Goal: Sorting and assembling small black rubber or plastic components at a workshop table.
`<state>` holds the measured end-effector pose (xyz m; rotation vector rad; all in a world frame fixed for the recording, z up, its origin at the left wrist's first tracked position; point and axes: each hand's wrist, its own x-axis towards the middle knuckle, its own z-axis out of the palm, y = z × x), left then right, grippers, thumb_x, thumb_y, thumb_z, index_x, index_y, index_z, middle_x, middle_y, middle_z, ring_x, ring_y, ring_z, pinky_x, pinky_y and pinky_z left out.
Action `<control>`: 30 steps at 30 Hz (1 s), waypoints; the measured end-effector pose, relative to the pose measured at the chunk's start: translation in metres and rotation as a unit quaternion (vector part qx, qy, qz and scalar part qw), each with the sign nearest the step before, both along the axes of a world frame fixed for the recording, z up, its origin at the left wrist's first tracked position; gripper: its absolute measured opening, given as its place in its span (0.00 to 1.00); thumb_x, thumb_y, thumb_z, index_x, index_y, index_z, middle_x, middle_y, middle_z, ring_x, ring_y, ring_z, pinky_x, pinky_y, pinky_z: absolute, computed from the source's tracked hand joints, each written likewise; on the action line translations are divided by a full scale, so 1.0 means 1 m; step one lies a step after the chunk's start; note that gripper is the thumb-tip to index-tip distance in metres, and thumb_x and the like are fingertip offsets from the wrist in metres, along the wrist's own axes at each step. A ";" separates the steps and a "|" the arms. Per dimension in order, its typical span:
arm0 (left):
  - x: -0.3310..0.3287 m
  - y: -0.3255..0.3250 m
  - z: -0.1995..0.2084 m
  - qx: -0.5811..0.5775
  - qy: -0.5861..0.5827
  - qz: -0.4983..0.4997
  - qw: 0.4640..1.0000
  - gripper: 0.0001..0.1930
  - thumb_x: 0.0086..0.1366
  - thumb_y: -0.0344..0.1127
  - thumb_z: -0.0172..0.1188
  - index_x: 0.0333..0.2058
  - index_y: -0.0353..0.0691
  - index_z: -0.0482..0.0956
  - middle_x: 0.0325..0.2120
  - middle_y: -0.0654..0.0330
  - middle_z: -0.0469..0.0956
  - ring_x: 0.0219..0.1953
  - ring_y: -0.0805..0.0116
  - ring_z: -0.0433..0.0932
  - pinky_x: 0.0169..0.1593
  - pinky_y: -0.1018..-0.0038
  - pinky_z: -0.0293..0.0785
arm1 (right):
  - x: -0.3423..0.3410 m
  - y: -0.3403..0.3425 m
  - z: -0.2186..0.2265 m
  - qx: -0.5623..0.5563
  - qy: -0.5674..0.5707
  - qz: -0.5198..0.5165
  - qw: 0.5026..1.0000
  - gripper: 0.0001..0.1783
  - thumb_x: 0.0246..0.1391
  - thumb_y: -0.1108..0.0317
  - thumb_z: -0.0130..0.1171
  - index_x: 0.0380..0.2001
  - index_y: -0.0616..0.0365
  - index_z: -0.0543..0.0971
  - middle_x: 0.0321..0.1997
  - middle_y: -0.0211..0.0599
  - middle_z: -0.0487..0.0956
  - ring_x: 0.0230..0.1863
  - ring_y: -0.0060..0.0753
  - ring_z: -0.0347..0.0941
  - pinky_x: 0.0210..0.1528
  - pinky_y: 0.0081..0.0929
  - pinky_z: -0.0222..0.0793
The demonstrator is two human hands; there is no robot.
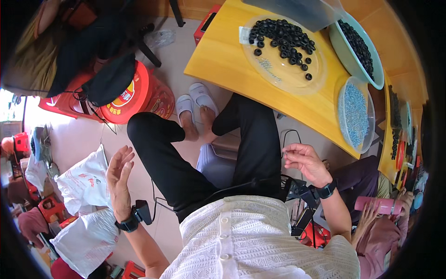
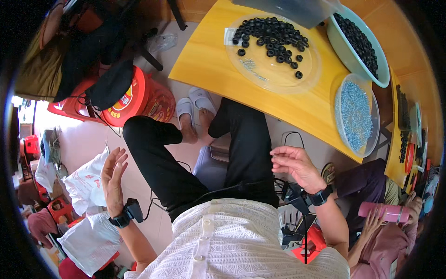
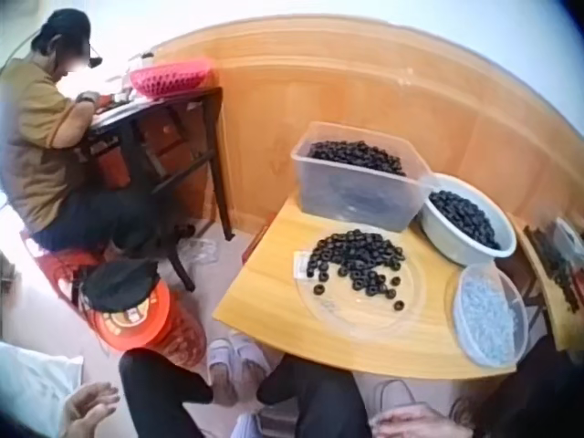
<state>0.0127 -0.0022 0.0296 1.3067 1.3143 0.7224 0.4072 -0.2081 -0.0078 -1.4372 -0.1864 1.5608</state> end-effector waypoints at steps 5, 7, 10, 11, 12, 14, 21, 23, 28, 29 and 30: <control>0.064 -0.029 0.031 -0.013 -0.094 -0.111 0.989 0.21 0.56 0.32 0.55 0.48 0.30 0.68 0.46 0.52 0.72 0.47 0.64 0.72 0.52 0.70 0.66 | -0.002 0.003 0.019 0.028 -0.040 0.063 0.997 0.10 0.51 0.74 0.56 0.38 0.63 0.75 0.30 0.32 0.76 0.30 0.21 0.74 0.36 0.18 0.73; 0.086 -0.031 0.045 -0.022 -0.106 -0.185 0.977 0.22 0.54 0.34 0.57 0.46 0.28 0.69 0.44 0.48 0.72 0.47 0.60 0.72 0.50 0.69 0.67 | -0.002 0.007 0.025 0.068 -0.077 0.089 0.991 0.09 0.51 0.75 0.55 0.37 0.64 0.75 0.29 0.29 0.76 0.30 0.19 0.74 0.35 0.16 0.72; 0.100 -0.027 0.071 0.028 -0.137 -0.237 0.961 0.21 0.52 0.32 0.55 0.44 0.26 0.69 0.42 0.45 0.72 0.45 0.57 0.73 0.49 0.66 0.68 | 0.012 -0.002 0.042 0.115 -0.146 0.061 0.981 0.09 0.51 0.75 0.55 0.38 0.65 0.74 0.29 0.29 0.75 0.31 0.18 0.73 0.35 0.16 0.71; 0.097 -0.024 0.079 0.074 -0.146 -0.231 0.959 0.20 0.49 0.29 0.50 0.42 0.26 0.70 0.40 0.43 0.71 0.43 0.55 0.73 0.49 0.64 0.69 | 0.019 -0.009 0.049 0.126 -0.193 0.056 0.971 0.09 0.51 0.77 0.55 0.37 0.65 0.75 0.28 0.29 0.75 0.28 0.15 0.70 0.34 0.15 0.69; 0.098 -0.018 0.089 0.106 -0.143 -0.230 0.957 0.20 0.45 0.27 0.46 0.40 0.26 0.70 0.39 0.43 0.71 0.43 0.53 0.73 0.49 0.63 0.69 | 0.025 -0.015 0.059 0.124 -0.198 0.047 0.971 0.09 0.51 0.77 0.55 0.37 0.65 0.75 0.28 0.29 0.75 0.28 0.15 0.70 0.34 0.15 0.69; 0.080 -0.003 0.104 0.166 -0.134 -0.218 0.952 0.22 0.52 0.40 0.59 0.42 0.29 0.69 0.38 0.46 0.70 0.42 0.55 0.72 0.49 0.63 0.68 | 0.037 -0.024 0.085 0.125 -0.270 0.029 0.954 0.10 0.50 0.78 0.55 0.38 0.65 0.74 0.30 0.29 0.75 0.30 0.16 0.70 0.34 0.15 0.68; 0.048 0.002 0.111 0.236 -0.205 -0.145 0.939 0.27 0.54 0.52 0.60 0.41 0.35 0.69 0.40 0.54 0.70 0.39 0.58 0.73 0.42 0.67 0.70 | 0.020 -0.054 0.143 0.178 -0.417 -0.019 0.891 0.13 0.43 0.84 0.56 0.35 0.62 0.78 0.30 0.32 0.75 0.32 0.18 0.72 0.34 0.15 0.71; 0.073 -0.010 0.107 0.226 -0.187 -0.257 0.921 0.23 0.56 0.50 0.58 0.35 0.32 0.67 0.33 0.47 0.72 0.34 0.57 0.74 0.38 0.67 0.73 | 0.002 -0.049 0.139 0.213 -0.511 0.052 0.831 0.12 0.40 0.81 0.60 0.33 0.62 0.77 0.26 0.37 0.76 0.26 0.26 0.74 0.29 0.20 0.69; 0.152 -0.063 0.088 -0.099 -0.176 -0.419 0.885 0.25 0.54 0.41 0.61 0.42 0.22 0.72 0.34 0.46 0.73 0.36 0.63 0.76 0.41 0.75 0.73 | -0.069 -0.023 0.111 0.364 -0.459 0.078 0.807 0.14 0.41 0.78 0.61 0.35 0.61 0.76 0.30 0.38 0.74 0.28 0.34 0.73 0.28 0.23 0.69; 0.155 -0.071 0.080 -0.142 -0.192 -0.408 0.881 0.24 0.52 0.39 0.63 0.40 0.23 0.73 0.33 0.49 0.74 0.35 0.66 0.76 0.40 0.77 0.72 | -0.085 -0.016 0.102 0.402 -0.497 0.041 0.768 0.14 0.40 0.77 0.61 0.35 0.60 0.76 0.30 0.35 0.72 0.29 0.33 0.72 0.28 0.25 0.69; 0.154 -0.078 0.073 -0.185 -0.206 -0.392 0.877 0.22 0.51 0.37 0.65 0.38 0.23 0.74 0.31 0.52 0.74 0.33 0.68 0.75 0.39 0.79 0.71 | -0.097 -0.010 0.103 0.395 -0.517 0.041 0.759 0.13 0.40 0.76 0.61 0.34 0.60 0.76 0.30 0.32 0.70 0.31 0.29 0.71 0.27 0.24 0.68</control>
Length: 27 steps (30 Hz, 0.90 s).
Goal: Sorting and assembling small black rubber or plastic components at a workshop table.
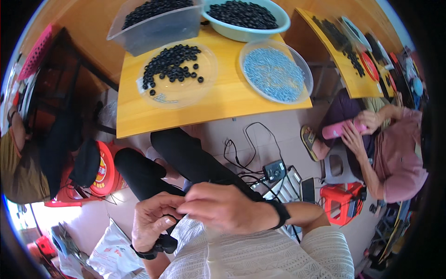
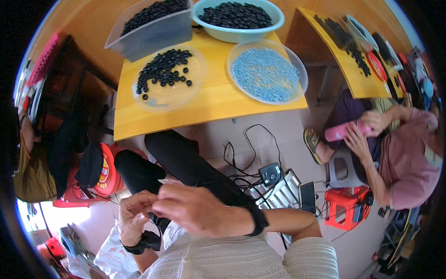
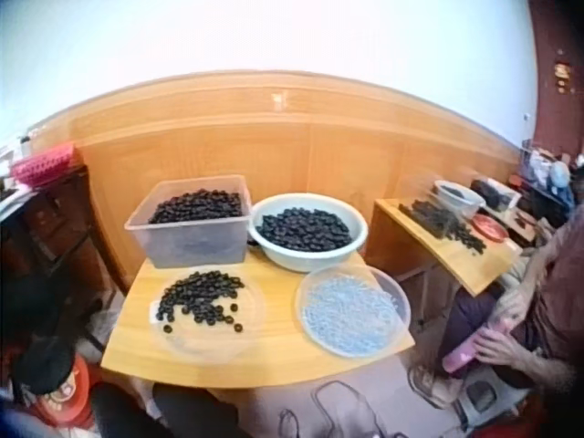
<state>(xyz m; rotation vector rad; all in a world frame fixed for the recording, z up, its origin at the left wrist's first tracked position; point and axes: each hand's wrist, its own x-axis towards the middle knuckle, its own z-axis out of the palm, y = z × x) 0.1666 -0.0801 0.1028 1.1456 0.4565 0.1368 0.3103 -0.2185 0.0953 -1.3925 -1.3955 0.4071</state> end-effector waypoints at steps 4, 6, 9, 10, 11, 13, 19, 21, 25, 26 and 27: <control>-0.014 -0.010 -0.012 0.001 -0.031 0.042 0.999 0.18 0.48 0.32 0.68 0.34 0.25 0.76 0.28 0.57 0.74 0.29 0.73 0.73 0.34 0.82 0.69 | -0.038 0.009 -0.010 0.059 -0.023 -0.061 0.996 0.13 0.41 0.75 0.60 0.35 0.64 0.75 0.29 0.33 0.68 0.29 0.28 0.68 0.23 0.20 0.66; -0.018 -0.007 -0.015 0.009 -0.028 0.037 0.999 0.14 0.46 0.28 0.68 0.31 0.26 0.76 0.25 0.57 0.74 0.26 0.75 0.72 0.32 0.83 0.68 | -0.046 0.005 -0.016 0.068 -0.026 -0.072 0.995 0.14 0.41 0.76 0.60 0.35 0.66 0.75 0.29 0.34 0.67 0.28 0.28 0.67 0.23 0.19 0.65; -0.016 -0.009 -0.016 -0.001 0.036 0.029 0.999 0.12 0.44 0.23 0.68 0.28 0.26 0.77 0.25 0.55 0.75 0.26 0.74 0.74 0.31 0.81 0.70 | -0.049 -0.001 -0.030 0.067 -0.002 -0.071 0.995 0.16 0.42 0.76 0.60 0.38 0.69 0.75 0.29 0.35 0.67 0.27 0.28 0.66 0.21 0.19 0.63; -0.014 -0.010 -0.016 -0.018 0.074 0.027 0.997 0.11 0.43 0.22 0.68 0.27 0.27 0.77 0.26 0.55 0.75 0.26 0.73 0.74 0.31 0.81 0.71 | -0.047 -0.004 -0.034 0.063 -0.001 -0.066 0.996 0.16 0.43 0.76 0.59 0.38 0.69 0.73 0.31 0.37 0.66 0.31 0.28 0.65 0.23 0.19 0.64; -0.011 -0.010 -0.016 -0.026 0.085 0.031 0.996 0.10 0.43 0.20 0.67 0.26 0.27 0.76 0.26 0.55 0.75 0.27 0.73 0.75 0.32 0.81 0.72 | -0.045 -0.006 -0.037 0.059 -0.001 -0.061 0.996 0.16 0.43 0.77 0.58 0.38 0.70 0.72 0.33 0.40 0.65 0.34 0.29 0.65 0.24 0.20 0.65; -0.006 -0.010 -0.018 -0.021 0.090 0.019 0.996 0.10 0.43 0.20 0.66 0.26 0.27 0.76 0.26 0.55 0.75 0.27 0.73 0.75 0.32 0.81 0.72 | -0.043 -0.008 -0.041 0.057 0.013 -0.062 0.996 0.15 0.43 0.77 0.58 0.37 0.70 0.71 0.33 0.40 0.64 0.34 0.28 0.64 0.24 0.20 0.64; -0.003 -0.001 -0.021 -0.005 0.103 -0.018 0.994 0.09 0.42 0.24 0.66 0.25 0.28 0.77 0.24 0.52 0.77 0.26 0.70 0.76 0.33 0.79 0.72 | -0.013 -0.011 -0.036 -0.005 0.095 -0.027 0.995 0.17 0.42 0.74 0.59 0.38 0.63 0.73 0.31 0.39 0.67 0.31 0.36 0.68 0.25 0.26 0.66; -0.007 0.005 -0.022 0.042 0.078 -0.014 0.996 0.08 0.43 0.27 0.66 0.23 0.30 0.78 0.23 0.51 0.78 0.24 0.66 0.77 0.31 0.78 0.72 | 0.025 -0.014 -0.045 -0.074 0.100 -0.055 0.991 0.17 0.41 0.71 0.60 0.38 0.59 0.75 0.29 0.39 0.71 0.32 0.41 0.71 0.29 0.31 0.68; -0.026 0.028 -0.015 0.117 0.009 0.001 0.993 0.10 0.45 0.33 0.66 0.20 0.32 0.78 0.20 0.52 0.78 0.21 0.64 0.76 0.28 0.76 0.72 | 0.116 -0.036 -0.141 -0.293 -0.014 -0.164 0.942 0.11 0.41 0.69 0.58 0.32 0.57 0.76 0.28 0.42 0.75 0.32 0.43 0.73 0.33 0.36 0.68; -0.032 0.033 -0.009 0.139 0.001 0.012 0.990 0.11 0.46 0.35 0.65 0.20 0.32 0.78 0.20 0.53 0.77 0.20 0.64 0.76 0.27 0.76 0.73 | 0.132 -0.040 -0.162 -0.426 -0.035 -0.123 0.896 0.12 0.42 0.65 0.58 0.33 0.57 0.77 0.29 0.42 0.77 0.34 0.44 0.73 0.36 0.37 0.68; -0.043 0.038 -0.004 0.143 -0.001 0.032 0.989 0.12 0.46 0.36 0.66 0.19 0.32 0.78 0.19 0.53 0.77 0.20 0.64 0.76 0.27 0.76 0.72 | 0.137 -0.045 -0.185 -0.489 -0.073 -0.083 0.866 0.15 0.45 0.61 0.55 0.36 0.57 0.77 0.33 0.42 0.77 0.36 0.46 0.73 0.38 0.37 0.68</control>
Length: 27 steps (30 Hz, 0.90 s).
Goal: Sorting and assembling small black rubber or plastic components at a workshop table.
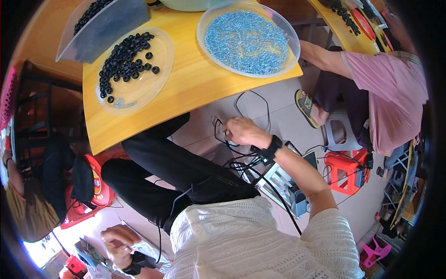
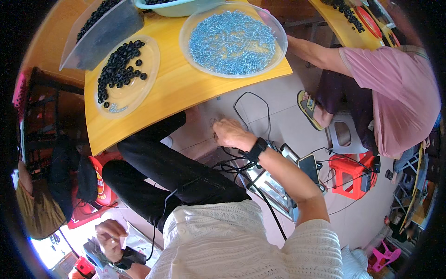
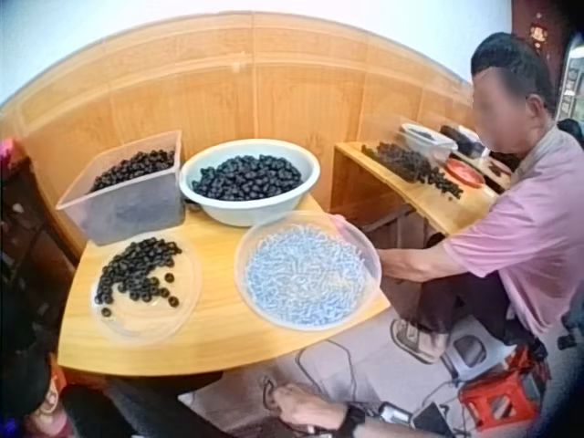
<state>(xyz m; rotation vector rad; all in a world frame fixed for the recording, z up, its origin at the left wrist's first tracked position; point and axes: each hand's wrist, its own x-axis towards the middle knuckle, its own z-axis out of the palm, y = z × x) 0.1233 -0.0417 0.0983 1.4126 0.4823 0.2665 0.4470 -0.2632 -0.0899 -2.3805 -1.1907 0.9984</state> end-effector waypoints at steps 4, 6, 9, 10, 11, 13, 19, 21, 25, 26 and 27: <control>-0.037 0.020 0.021 0.141 0.035 0.033 0.989 0.16 0.48 0.44 0.66 0.21 0.39 0.69 0.16 0.62 0.65 0.18 0.69 0.67 0.23 0.77 0.64 | -0.025 -0.003 -0.077 0.021 0.141 0.117 0.983 0.18 0.47 0.59 0.53 0.38 0.60 0.76 0.36 0.45 0.77 0.36 0.46 0.73 0.38 0.36 0.68; -0.051 0.027 0.029 0.160 0.050 0.053 0.984 0.16 0.50 0.43 0.64 0.22 0.39 0.69 0.18 0.61 0.66 0.21 0.69 0.67 0.26 0.79 0.63 | -0.042 0.001 -0.112 -0.011 0.234 0.209 0.949 0.18 0.43 0.67 0.49 0.40 0.60 0.76 0.42 0.49 0.75 0.33 0.41 0.74 0.34 0.36 0.69; -0.065 0.032 0.037 0.183 0.078 0.066 0.978 0.15 0.50 0.43 0.63 0.22 0.40 0.69 0.18 0.60 0.66 0.22 0.70 0.67 0.27 0.79 0.62 | -0.054 0.002 -0.138 -0.107 0.303 0.152 0.935 0.17 0.42 0.67 0.48 0.36 0.61 0.77 0.36 0.47 0.77 0.31 0.36 0.73 0.30 0.35 0.67; -0.067 0.031 0.037 0.179 0.075 0.068 0.979 0.15 0.51 0.43 0.62 0.22 0.40 0.68 0.18 0.60 0.66 0.23 0.70 0.67 0.28 0.79 0.62 | -0.052 0.006 -0.123 -0.107 0.303 0.155 0.934 0.17 0.42 0.67 0.48 0.36 0.61 0.77 0.36 0.47 0.77 0.31 0.36 0.73 0.30 0.35 0.67; -0.069 0.030 0.035 0.179 0.075 0.071 0.978 0.15 0.51 0.43 0.62 0.22 0.40 0.68 0.18 0.60 0.66 0.23 0.70 0.67 0.28 0.79 0.62 | -0.047 0.009 -0.107 -0.155 0.299 0.176 0.925 0.16 0.43 0.66 0.48 0.35 0.62 0.76 0.30 0.44 0.76 0.26 0.35 0.71 0.27 0.34 0.65; -0.071 0.030 0.030 0.177 0.085 0.069 0.978 0.14 0.51 0.42 0.63 0.22 0.39 0.69 0.19 0.59 0.66 0.22 0.69 0.67 0.28 0.79 0.62 | -0.044 0.011 -0.095 -0.204 0.293 0.192 0.914 0.15 0.43 0.65 0.49 0.33 0.63 0.75 0.24 0.42 0.75 0.22 0.34 0.69 0.24 0.32 0.63; -0.056 0.028 0.025 0.159 0.076 0.061 0.982 0.14 0.50 0.40 0.62 0.21 0.37 0.69 0.19 0.59 0.67 0.22 0.68 0.67 0.28 0.78 0.63 | -0.019 0.006 -0.133 -0.117 0.352 0.340 0.864 0.12 0.43 0.69 0.49 0.30 0.63 0.76 0.25 0.36 0.76 0.20 0.31 0.69 0.20 0.31 0.62; -0.055 0.024 0.025 0.167 0.071 0.072 0.981 0.14 0.50 0.40 0.63 0.21 0.37 0.69 0.19 0.58 0.67 0.22 0.68 0.67 0.28 0.78 0.63 | -0.003 0.000 -0.118 -0.122 0.365 0.111 0.916 0.11 0.42 0.70 0.49 0.30 0.63 0.76 0.26 0.34 0.76 0.20 0.30 0.69 0.21 0.30 0.64; -0.047 0.024 0.021 0.151 0.072 0.058 0.984 0.15 0.50 0.41 0.63 0.21 0.37 0.69 0.19 0.58 0.68 0.22 0.68 0.68 0.28 0.78 0.64 | -0.002 0.004 -0.102 -0.143 0.343 0.113 0.922 0.11 0.40 0.71 0.50 0.29 0.63 0.77 0.25 0.34 0.75 0.21 0.30 0.71 0.20 0.31 0.66; -0.045 0.024 0.021 0.131 0.079 0.059 0.986 0.15 0.50 0.40 0.63 0.21 0.37 0.69 0.19 0.58 0.68 0.22 0.67 0.68 0.28 0.77 0.64 | -0.004 0.004 -0.084 -0.099 0.315 0.151 0.932 0.10 0.41 0.70 0.50 0.25 0.65 0.78 0.22 0.36 0.77 0.20 0.32 0.73 0.19 0.32 0.67; -0.044 0.025 0.020 0.128 0.079 0.057 0.987 0.15 0.50 0.40 0.63 0.21 0.37 0.69 0.19 0.58 0.68 0.22 0.67 0.68 0.28 0.77 0.64 | -0.011 0.003 -0.084 -0.101 0.315 0.148 0.932 0.10 0.41 0.70 0.50 0.25 0.65 0.78 0.22 0.36 0.77 0.20 0.32 0.73 0.19 0.32 0.67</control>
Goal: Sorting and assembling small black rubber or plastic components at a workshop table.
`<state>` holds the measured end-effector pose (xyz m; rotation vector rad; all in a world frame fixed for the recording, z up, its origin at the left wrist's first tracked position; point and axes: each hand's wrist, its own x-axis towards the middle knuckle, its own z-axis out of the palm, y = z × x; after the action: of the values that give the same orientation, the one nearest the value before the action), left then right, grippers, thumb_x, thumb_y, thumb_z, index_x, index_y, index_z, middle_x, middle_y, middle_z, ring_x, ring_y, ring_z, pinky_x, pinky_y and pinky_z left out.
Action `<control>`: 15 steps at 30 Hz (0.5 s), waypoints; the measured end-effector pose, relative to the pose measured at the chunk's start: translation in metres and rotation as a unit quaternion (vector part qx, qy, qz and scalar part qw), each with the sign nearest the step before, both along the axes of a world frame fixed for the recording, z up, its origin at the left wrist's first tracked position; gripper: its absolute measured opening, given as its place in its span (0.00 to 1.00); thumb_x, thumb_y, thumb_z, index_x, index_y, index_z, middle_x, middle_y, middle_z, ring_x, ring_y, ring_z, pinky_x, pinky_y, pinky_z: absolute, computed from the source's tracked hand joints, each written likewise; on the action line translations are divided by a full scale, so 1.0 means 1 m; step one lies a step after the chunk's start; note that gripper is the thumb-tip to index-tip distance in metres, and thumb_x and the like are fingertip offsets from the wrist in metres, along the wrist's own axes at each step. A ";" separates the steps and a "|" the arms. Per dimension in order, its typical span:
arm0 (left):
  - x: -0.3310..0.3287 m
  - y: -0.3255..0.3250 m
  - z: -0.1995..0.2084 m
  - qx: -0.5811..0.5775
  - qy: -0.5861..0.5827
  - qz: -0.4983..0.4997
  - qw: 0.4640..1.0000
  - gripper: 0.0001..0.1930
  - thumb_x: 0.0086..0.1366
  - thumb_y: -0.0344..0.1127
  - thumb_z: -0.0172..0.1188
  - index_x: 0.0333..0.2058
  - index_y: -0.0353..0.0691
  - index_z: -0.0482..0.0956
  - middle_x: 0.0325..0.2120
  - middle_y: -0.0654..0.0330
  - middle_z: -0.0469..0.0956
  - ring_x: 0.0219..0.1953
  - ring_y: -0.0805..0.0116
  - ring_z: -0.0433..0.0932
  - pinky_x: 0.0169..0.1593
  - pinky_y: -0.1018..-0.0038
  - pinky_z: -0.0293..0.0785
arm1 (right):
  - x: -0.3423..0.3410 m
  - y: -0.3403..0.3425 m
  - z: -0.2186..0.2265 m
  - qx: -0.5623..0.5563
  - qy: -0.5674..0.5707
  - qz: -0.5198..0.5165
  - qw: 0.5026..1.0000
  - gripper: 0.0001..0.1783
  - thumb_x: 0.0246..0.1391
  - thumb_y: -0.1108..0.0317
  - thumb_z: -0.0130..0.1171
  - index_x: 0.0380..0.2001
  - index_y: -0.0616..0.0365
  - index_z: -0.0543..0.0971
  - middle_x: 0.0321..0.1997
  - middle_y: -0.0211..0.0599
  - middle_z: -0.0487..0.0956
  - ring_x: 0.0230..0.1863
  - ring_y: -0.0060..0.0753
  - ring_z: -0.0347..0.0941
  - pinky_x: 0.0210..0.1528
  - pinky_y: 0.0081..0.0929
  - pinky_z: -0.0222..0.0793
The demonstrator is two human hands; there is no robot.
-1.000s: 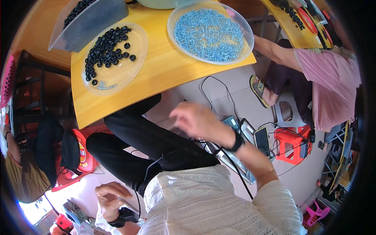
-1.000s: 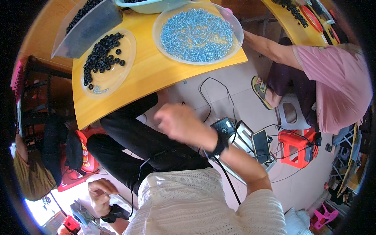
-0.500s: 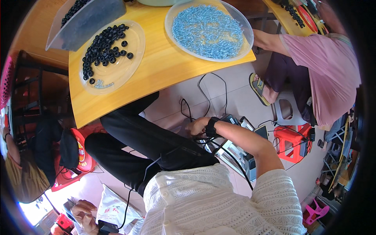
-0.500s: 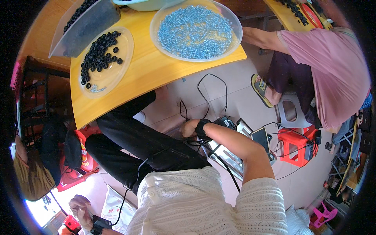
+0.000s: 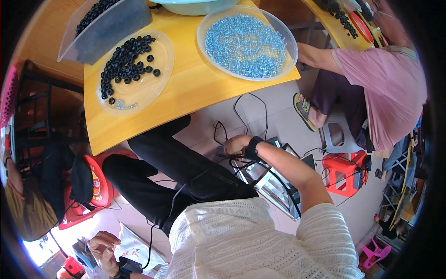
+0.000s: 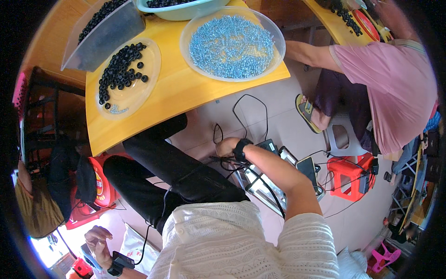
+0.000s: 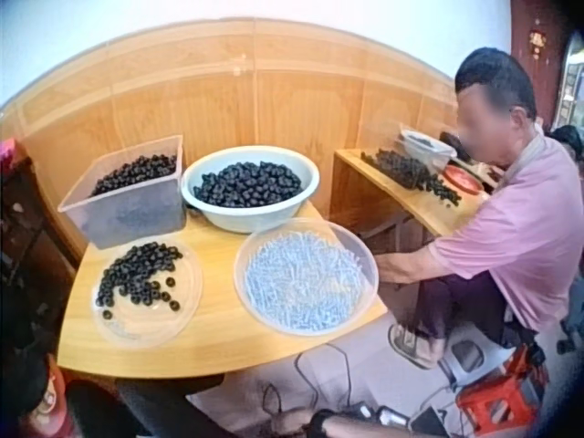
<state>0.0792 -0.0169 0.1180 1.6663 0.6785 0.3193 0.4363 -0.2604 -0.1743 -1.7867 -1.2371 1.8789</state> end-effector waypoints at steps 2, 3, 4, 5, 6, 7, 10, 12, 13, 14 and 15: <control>0.003 0.002 -0.003 -0.005 -0.008 -0.007 1.000 0.15 0.49 0.41 0.63 0.21 0.37 0.69 0.19 0.58 0.67 0.22 0.67 0.68 0.29 0.77 0.65 | -0.010 -0.004 -0.009 -0.049 -0.054 0.061 0.995 0.10 0.41 0.69 0.51 0.21 0.65 0.78 0.20 0.39 0.77 0.19 0.32 0.73 0.19 0.32 0.67; 0.004 0.003 -0.004 -0.010 -0.009 -0.013 1.000 0.15 0.49 0.41 0.63 0.21 0.37 0.69 0.19 0.58 0.67 0.22 0.67 0.68 0.29 0.77 0.65 | -0.013 -0.005 -0.020 -0.028 -0.065 0.132 0.989 0.10 0.42 0.68 0.52 0.21 0.63 0.79 0.23 0.41 0.78 0.21 0.32 0.74 0.21 0.34 0.67; 0.006 0.005 -0.005 -0.006 -0.009 -0.013 1.000 0.15 0.49 0.41 0.63 0.21 0.37 0.69 0.18 0.58 0.67 0.22 0.68 0.68 0.29 0.77 0.65 | -0.018 -0.009 -0.031 -0.034 -0.065 0.125 0.989 0.10 0.42 0.68 0.52 0.21 0.63 0.79 0.23 0.41 0.78 0.21 0.32 0.74 0.21 0.34 0.67; 0.009 0.005 -0.006 -0.002 -0.008 -0.012 1.000 0.15 0.49 0.41 0.63 0.21 0.36 0.69 0.18 0.58 0.68 0.22 0.68 0.68 0.29 0.77 0.65 | -0.027 -0.012 -0.038 -0.003 -0.120 0.140 0.983 0.09 0.41 0.69 0.53 0.22 0.62 0.79 0.23 0.41 0.78 0.22 0.34 0.74 0.22 0.34 0.67; 0.014 0.006 -0.006 -0.002 -0.010 -0.017 1.000 0.15 0.49 0.41 0.63 0.21 0.36 0.69 0.18 0.58 0.68 0.22 0.68 0.68 0.29 0.77 0.65 | -0.036 -0.022 -0.050 0.022 -0.177 0.149 0.973 0.08 0.40 0.69 0.54 0.22 0.61 0.80 0.23 0.41 0.78 0.23 0.36 0.75 0.23 0.35 0.68; 0.019 0.007 -0.007 -0.002 -0.012 -0.023 1.000 0.15 0.49 0.41 0.63 0.21 0.36 0.69 0.18 0.58 0.68 0.22 0.68 0.68 0.29 0.76 0.65 | -0.061 -0.035 -0.135 0.020 -0.225 0.060 0.972 0.14 0.40 0.66 0.53 0.30 0.59 0.80 0.36 0.49 0.78 0.36 0.48 0.74 0.36 0.39 0.69; 0.013 0.018 -0.017 0.000 0.007 -0.026 1.000 0.16 0.50 0.41 0.63 0.21 0.36 0.69 0.19 0.57 0.68 0.23 0.68 0.68 0.30 0.76 0.65 | -0.060 -0.030 -0.025 -0.007 -0.180 -0.010 0.984 0.09 0.38 0.70 0.54 0.24 0.61 0.80 0.22 0.43 0.77 0.24 0.39 0.74 0.24 0.37 0.68; 0.019 0.022 -0.020 -0.013 -0.001 -0.039 0.999 0.16 0.50 0.42 0.63 0.22 0.36 0.69 0.19 0.57 0.69 0.23 0.68 0.69 0.31 0.76 0.65 | -0.053 -0.037 0.006 -0.067 -0.157 -0.075 0.982 0.09 0.37 0.70 0.55 0.24 0.62 0.79 0.23 0.42 0.78 0.23 0.38 0.74 0.24 0.35 0.68; 0.026 0.024 -0.021 -0.018 -0.005 -0.059 0.998 0.15 0.50 0.41 0.63 0.22 0.36 0.69 0.19 0.57 0.69 0.23 0.68 0.69 0.31 0.76 0.65 | -0.056 -0.051 -0.031 -0.063 -0.101 -0.157 0.980 0.08 0.37 0.71 0.54 0.24 0.63 0.79 0.23 0.42 0.78 0.24 0.37 0.74 0.25 0.34 0.69; 0.025 0.026 -0.024 -0.021 -0.007 -0.061 0.998 0.15 0.50 0.41 0.63 0.22 0.36 0.69 0.19 0.57 0.69 0.23 0.68 0.69 0.31 0.76 0.65 | -0.057 -0.058 -0.052 -0.056 -0.046 -0.229 0.971 0.08 0.37 0.73 0.54 0.24 0.64 0.78 0.24 0.42 0.78 0.26 0.37 0.75 0.27 0.32 0.69; 0.023 0.027 -0.026 -0.021 -0.009 -0.057 0.998 0.15 0.50 0.41 0.63 0.22 0.36 0.69 0.19 0.57 0.69 0.23 0.69 0.69 0.31 0.76 0.65 | -0.056 -0.059 -0.043 -0.057 -0.046 -0.227 0.971 0.08 0.37 0.73 0.54 0.24 0.64 0.78 0.24 0.42 0.78 0.26 0.37 0.75 0.27 0.32 0.69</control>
<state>0.1018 0.0099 0.0916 1.6529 0.5707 0.2366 0.3803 -0.3198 -0.2178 -2.0240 -0.6725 1.6425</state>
